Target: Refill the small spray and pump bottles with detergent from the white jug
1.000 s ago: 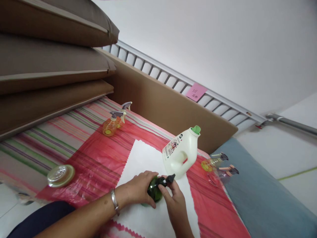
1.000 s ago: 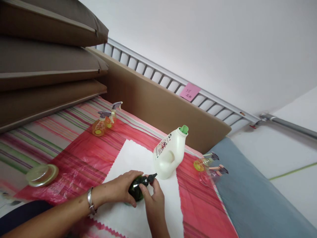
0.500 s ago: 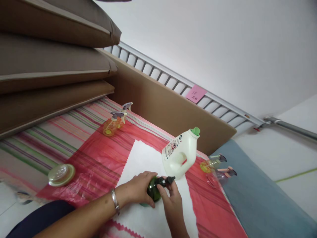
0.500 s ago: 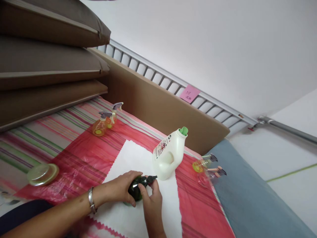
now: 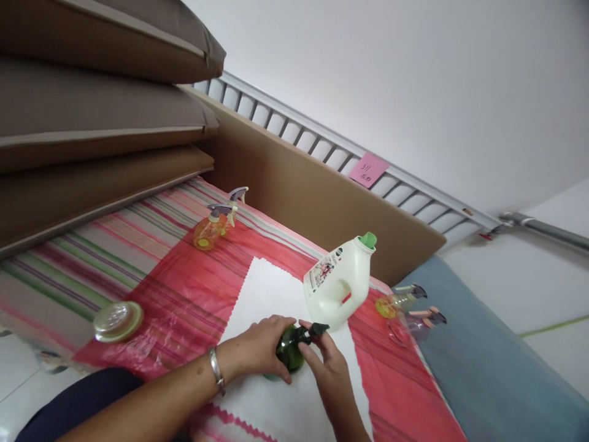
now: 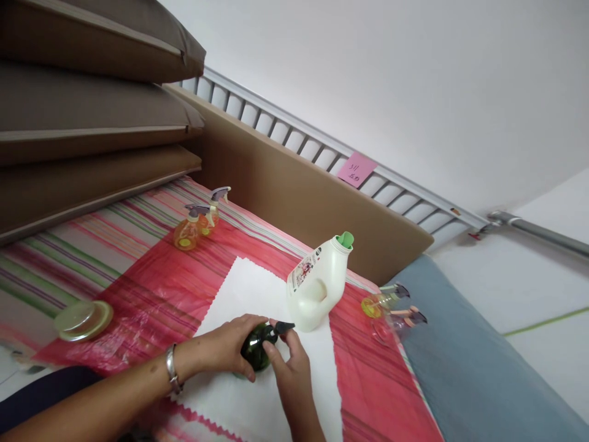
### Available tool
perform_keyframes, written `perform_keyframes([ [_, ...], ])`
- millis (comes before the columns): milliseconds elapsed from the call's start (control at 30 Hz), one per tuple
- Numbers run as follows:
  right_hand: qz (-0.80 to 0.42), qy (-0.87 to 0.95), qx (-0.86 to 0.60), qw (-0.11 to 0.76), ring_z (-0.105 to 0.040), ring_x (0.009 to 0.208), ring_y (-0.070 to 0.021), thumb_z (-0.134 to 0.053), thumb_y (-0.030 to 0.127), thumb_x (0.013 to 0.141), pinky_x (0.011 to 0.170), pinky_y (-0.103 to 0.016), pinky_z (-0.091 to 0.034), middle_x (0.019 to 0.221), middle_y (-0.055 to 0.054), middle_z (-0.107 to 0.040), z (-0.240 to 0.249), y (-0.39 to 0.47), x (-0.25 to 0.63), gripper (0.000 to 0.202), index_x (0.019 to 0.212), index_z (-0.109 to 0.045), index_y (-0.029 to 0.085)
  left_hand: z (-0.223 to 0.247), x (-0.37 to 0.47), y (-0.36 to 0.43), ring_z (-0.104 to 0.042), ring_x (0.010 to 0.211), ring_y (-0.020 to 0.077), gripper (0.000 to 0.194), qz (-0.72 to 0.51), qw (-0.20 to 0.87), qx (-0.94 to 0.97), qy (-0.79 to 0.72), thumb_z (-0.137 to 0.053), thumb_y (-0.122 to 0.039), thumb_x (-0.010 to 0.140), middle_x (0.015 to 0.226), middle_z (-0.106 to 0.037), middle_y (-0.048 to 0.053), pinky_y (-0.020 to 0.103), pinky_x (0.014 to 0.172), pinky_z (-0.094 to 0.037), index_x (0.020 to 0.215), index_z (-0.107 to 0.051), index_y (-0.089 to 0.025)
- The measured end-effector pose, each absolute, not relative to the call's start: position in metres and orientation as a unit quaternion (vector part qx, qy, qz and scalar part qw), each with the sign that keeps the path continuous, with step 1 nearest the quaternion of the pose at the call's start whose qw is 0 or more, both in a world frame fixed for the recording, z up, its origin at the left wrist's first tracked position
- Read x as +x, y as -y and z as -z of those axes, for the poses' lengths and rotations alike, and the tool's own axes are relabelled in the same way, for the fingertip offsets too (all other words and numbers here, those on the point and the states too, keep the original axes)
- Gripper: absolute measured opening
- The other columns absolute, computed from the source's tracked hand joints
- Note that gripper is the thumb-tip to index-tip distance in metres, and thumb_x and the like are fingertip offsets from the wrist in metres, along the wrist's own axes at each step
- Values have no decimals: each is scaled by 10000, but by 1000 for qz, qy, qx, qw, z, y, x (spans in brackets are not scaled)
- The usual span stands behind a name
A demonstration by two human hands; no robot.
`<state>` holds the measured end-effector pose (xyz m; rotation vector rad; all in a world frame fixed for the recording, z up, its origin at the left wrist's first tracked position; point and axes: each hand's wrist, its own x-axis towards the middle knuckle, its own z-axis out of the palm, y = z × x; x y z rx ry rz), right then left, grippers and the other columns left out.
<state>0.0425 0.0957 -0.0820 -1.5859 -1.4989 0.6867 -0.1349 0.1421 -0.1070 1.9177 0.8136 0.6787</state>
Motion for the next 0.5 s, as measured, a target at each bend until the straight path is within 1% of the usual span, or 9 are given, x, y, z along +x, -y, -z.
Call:
perform_keyframes([
  [67, -259, 580, -650, 417, -621, 1007, -300, -679, 365, 671, 925, -460, -480, 1039, -91, -705, 80, -96, 42, 371, 1005, -666, 202, 108, -135, -142, -504, 1136, 299, 871, -277, 459, 780, -324, -825, -324, 502, 1281, -536, 71, 416, 957, -409, 1287, -449, -294],
  [100, -258, 577, -651, 420, -613, 1020, -302, -686, 355, 658, 934, -466, -473, 1060, -94, -697, 80, -96, 42, 390, 1015, -661, 201, 108, -135, -142, -499, 1143, 302, 873, -273, 459, 780, -325, -823, -329, 505, 1286, -532, 78, 422, 963, -406, 1291, -446, -283],
  [167, -271, 583, -632, 432, -585, 1081, -295, -670, 349, 674, 961, -468, -453, 1170, -95, -653, 82, -94, 43, 460, 1110, -621, 210, 106, -135, -142, -483, 1167, 317, 897, -261, 460, 781, -333, -819, -347, 508, 1309, -514, 106, 438, 977, -396, 1311, -431, -247],
  [233, -289, 595, -613, 432, -556, 1134, -283, -638, 357, 719, 988, -462, -433, 1256, -91, -602, 85, -93, 44, 481, 1177, -583, 221, 104, -135, -142, -478, 1172, 326, 906, -256, 459, 782, -335, -815, -361, 511, 1315, -507, 129, 445, 978, -397, 1317, -428, -214],
  [300, -295, 598, -612, 425, -561, 1126, -283, -621, 368, 746, 995, -466, -424, 1228, -95, -618, 88, -93, 45, 437, 1155, -597, 214, 103, -135, -141, -490, 1155, 321, 885, -263, 456, 785, -325, -812, -365, 519, 1301, -520, 122, 440, 967, -406, 1309, -439, -222],
  [367, -289, 594, -623, 418, -583, 1084, -289, -649, 363, 720, 984, -468, -433, 1140, -94, -663, 88, -95, 45, 400, 1087, -627, 205, 102, -135, -141, -498, 1144, 313, 871, -269, 456, 786, -319, -813, -357, 522, 1293, -529, 105, 432, 959, -410, 1303, -444, -246],
  [400, -286, 593, -625, 420, -588, 1076, -290, -664, 355, 704, 979, -465, -439, 1128, -90, -668, 87, -96, 45, 411, 1085, -626, 207, 102, -135, -141, -496, 1149, 312, 878, -267, 457, 784, -323, -816, -349, 518, 1298, -526, 103, 430, 964, -407, 1305, -440, -251],
  [500, -292, 604, -615, 414, -566, 1121, -277, -656, 343, 715, 985, -444, -443, 1238, -80, -612, 83, -97, 46, 483, 1177, -575, 228, 103, -134, -142, -484, 1167, 323, 904, -256, 462, 779, -338, -826, -338, 501, 1318, -510, 114, 434, 973, -399, 1310, -435, -237],
])
